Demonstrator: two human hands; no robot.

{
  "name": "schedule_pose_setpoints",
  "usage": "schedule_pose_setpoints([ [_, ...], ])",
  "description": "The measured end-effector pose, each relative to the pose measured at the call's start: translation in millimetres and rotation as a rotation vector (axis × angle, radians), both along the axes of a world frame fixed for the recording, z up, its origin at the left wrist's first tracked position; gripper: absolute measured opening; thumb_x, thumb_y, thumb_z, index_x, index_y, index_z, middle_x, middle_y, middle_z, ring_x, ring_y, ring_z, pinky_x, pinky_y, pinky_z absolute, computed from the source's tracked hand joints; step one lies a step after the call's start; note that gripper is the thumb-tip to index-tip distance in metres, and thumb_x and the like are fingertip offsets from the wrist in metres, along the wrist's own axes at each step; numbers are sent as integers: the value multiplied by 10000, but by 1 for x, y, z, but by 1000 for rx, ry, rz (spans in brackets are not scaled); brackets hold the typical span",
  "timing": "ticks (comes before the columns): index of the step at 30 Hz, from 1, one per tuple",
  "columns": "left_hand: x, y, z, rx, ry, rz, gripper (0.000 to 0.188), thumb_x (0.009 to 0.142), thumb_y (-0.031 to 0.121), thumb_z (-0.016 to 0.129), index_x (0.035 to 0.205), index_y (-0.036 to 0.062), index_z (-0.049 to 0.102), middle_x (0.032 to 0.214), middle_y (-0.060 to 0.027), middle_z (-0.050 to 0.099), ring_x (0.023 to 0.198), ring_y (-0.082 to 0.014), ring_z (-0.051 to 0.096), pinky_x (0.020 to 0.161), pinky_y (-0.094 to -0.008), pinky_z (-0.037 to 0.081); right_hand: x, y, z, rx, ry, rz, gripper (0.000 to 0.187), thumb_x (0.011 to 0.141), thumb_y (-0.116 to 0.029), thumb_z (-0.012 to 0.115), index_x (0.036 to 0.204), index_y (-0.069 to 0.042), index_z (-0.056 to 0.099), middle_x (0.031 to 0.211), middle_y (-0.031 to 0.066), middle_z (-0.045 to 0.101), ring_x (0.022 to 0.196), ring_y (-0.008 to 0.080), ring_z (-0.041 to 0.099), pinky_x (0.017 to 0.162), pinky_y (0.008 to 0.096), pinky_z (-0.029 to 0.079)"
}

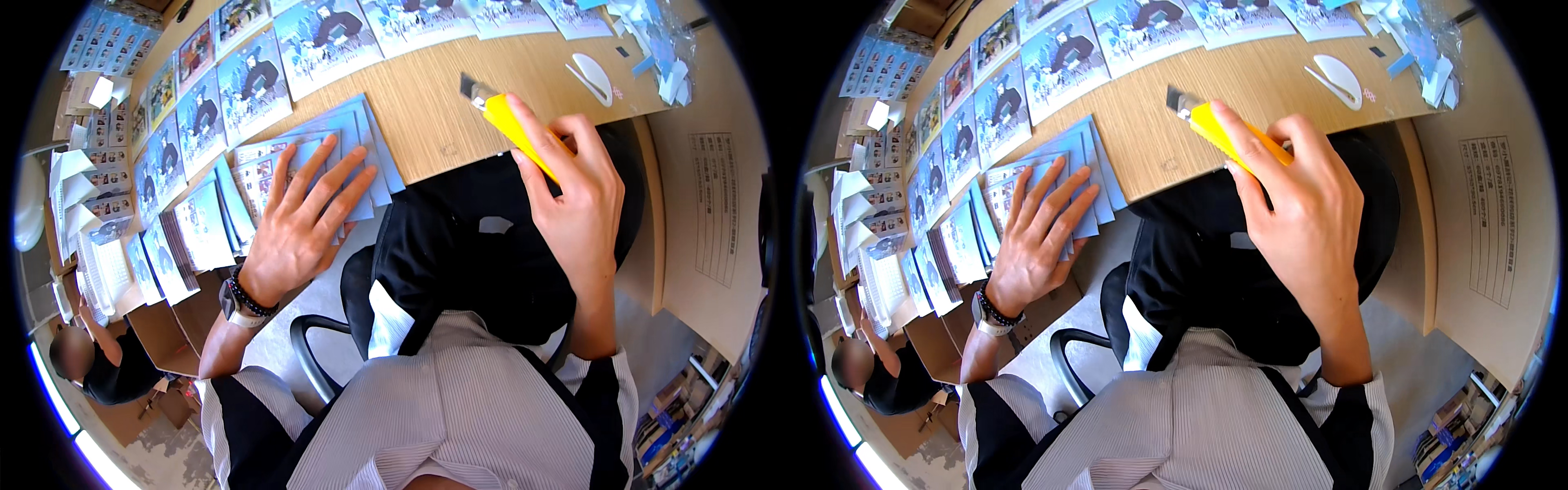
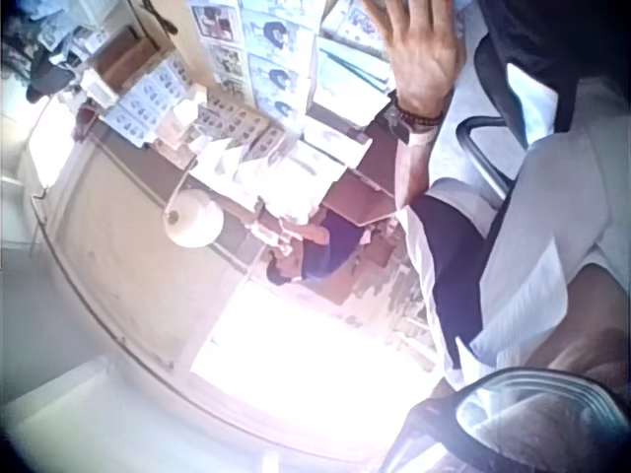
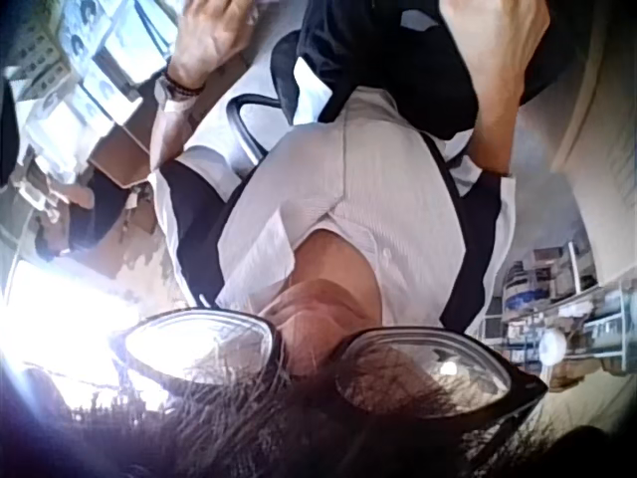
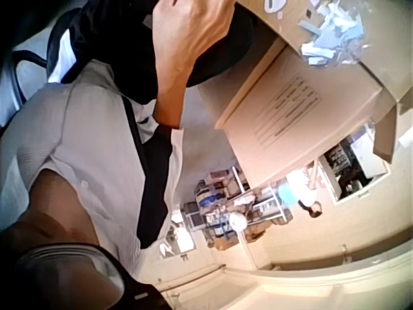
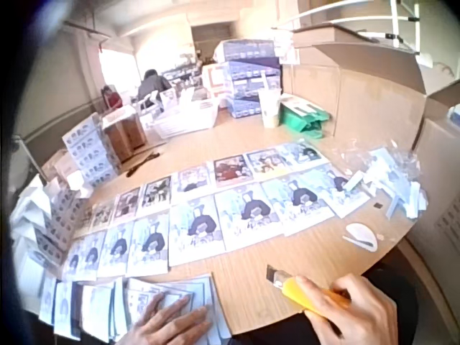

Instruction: The person assembles small booklets by folding printed sheets in half and securing the spine with a white handheld stapler. They handle the sheets one by one, folding them and stapling the edges before placing the finished items into a growing stack on the table.

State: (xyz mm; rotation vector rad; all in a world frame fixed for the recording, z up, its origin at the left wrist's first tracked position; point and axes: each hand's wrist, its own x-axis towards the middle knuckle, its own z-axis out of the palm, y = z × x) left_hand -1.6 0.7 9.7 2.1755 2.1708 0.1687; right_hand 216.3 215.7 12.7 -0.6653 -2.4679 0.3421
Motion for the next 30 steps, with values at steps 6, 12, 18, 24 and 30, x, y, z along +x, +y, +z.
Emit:
schedule_pose_setpoints([
  [6, -5, 0, 7, 7, -57, 193, 901, 744, 298, 824, 1515, 98, 403, 1588, -177, 338, 1486, -395, 282, 1209, -573, 198, -24, 45, 1, 195, -106, 188, 528, 767, -59, 783, 1279, -138, 686, 867, 55, 593, 831, 216, 596, 821, 362, 428],
  [12, -5, 5, 6, -29, 41, 160, 794, 771, 407, 792, 1484, 224, 493, 1609, -142, 322, 1496, -409, 251, 1202, -602, 172, -20, 14, -8, -56, -66, 200, 544, 785, -91, 796, 1309, -160, 669, 872, 57, 577, 789, 208, 604, 720, 346, 488],
  [18, -2, 6, -2, 3, 46, 178, 736, 787, 418, 770, 1462, 256, 524, 1578, -122, 388, 1474, -413, 294, 1188, -619, 193, 13, -51, -15, -210, -72, 326, 581, 736, -86, 821, 1293, -177, 683, 817, 35, 552, 638, 157, 582, 552, 284, 480],
  [24, -3, 7, -1, 2, 57, 173, 755, 771, 429, 772, 1464, 261, 523, 1577, -117, 391, 1469, -415, 302, 1176, -629, 207, 13, -56, -26, -131, -73, 309, 569, 731, -89, 827, 1280, -163, 693, 819, 23, 551, 623, 139, 555, 537, 258, 458],
  [30, -4, 6, -4, 8, 64, 168, 747, 780, 441, 760, 1466, 265, 522, 1577, -115, 390, 1469, -417, 301, 1172, -641, 202, 13, -54, -27, -151, -71, 319, 580, 723, -84, 831, 1281, -159, 692, 826, 27, 554, 622, 138, 555, 540, 257, 463],
])
